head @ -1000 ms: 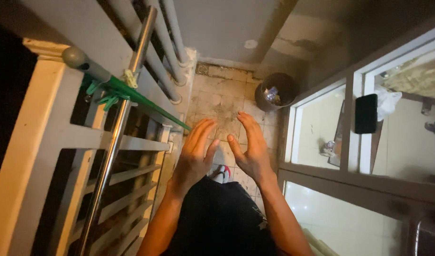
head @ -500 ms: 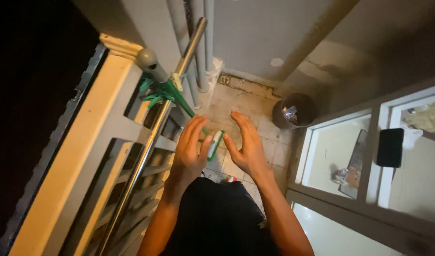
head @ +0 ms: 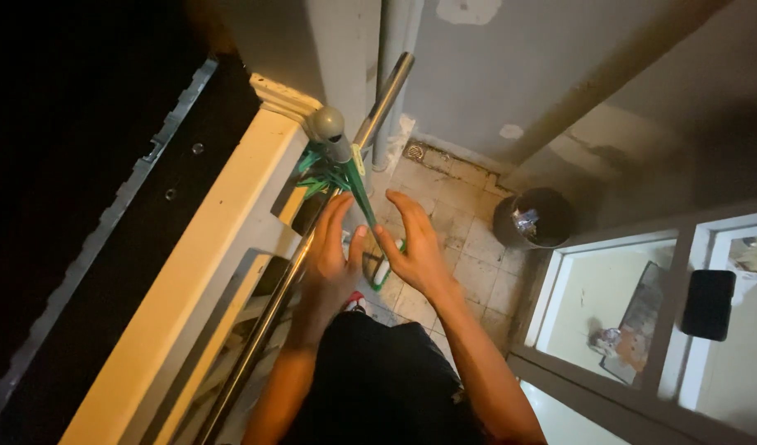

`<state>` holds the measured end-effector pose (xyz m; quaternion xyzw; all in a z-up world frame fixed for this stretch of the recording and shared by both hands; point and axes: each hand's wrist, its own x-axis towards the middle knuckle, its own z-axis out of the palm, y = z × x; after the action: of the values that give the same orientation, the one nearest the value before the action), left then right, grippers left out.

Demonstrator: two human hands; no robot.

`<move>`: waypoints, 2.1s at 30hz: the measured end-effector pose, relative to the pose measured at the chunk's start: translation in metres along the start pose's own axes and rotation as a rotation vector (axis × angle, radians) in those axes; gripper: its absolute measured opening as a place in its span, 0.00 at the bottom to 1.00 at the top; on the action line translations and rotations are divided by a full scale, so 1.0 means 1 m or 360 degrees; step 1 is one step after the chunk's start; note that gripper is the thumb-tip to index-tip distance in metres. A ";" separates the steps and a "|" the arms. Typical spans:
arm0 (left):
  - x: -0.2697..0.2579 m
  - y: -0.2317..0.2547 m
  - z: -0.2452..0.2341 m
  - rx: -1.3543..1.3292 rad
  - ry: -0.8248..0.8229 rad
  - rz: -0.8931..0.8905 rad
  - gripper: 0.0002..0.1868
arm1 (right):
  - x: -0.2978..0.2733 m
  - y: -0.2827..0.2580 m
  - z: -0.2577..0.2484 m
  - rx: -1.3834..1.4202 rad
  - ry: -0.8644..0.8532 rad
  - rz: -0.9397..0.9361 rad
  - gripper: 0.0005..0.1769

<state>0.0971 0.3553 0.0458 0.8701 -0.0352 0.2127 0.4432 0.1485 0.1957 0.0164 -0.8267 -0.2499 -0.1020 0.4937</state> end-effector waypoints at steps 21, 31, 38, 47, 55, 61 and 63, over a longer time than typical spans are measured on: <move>0.025 -0.012 0.008 0.0021 -0.0026 -0.0072 0.28 | 0.043 0.015 0.023 0.0105 -0.0146 0.0000 0.24; 0.023 0.003 0.034 -0.0079 -0.0107 0.0107 0.26 | 0.024 0.017 -0.010 0.0002 -0.0015 0.0056 0.22; 0.023 0.019 0.057 -0.0299 -0.0218 0.0223 0.25 | 0.001 0.015 -0.043 -0.0047 0.0132 0.0208 0.20; 0.017 0.037 0.093 -0.0451 -0.0535 0.0204 0.23 | -0.034 0.006 -0.087 -0.0128 0.0420 0.0359 0.17; -0.003 0.034 0.137 -0.0567 -0.0748 0.0348 0.27 | -0.058 -0.024 -0.120 -0.0089 0.0571 0.0215 0.19; -0.009 0.041 0.159 -0.0677 -0.0922 0.0261 0.19 | -0.077 -0.034 -0.134 -0.0022 0.0724 0.0294 0.20; -0.012 0.042 0.164 -0.0519 -0.1130 0.0124 0.16 | -0.083 -0.035 -0.138 0.0316 0.0699 0.0355 0.23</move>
<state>0.1318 0.1994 -0.0122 0.8057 -0.2527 -0.0932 0.5276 0.0703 0.0634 0.0763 -0.7548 -0.0529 -0.1988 0.6229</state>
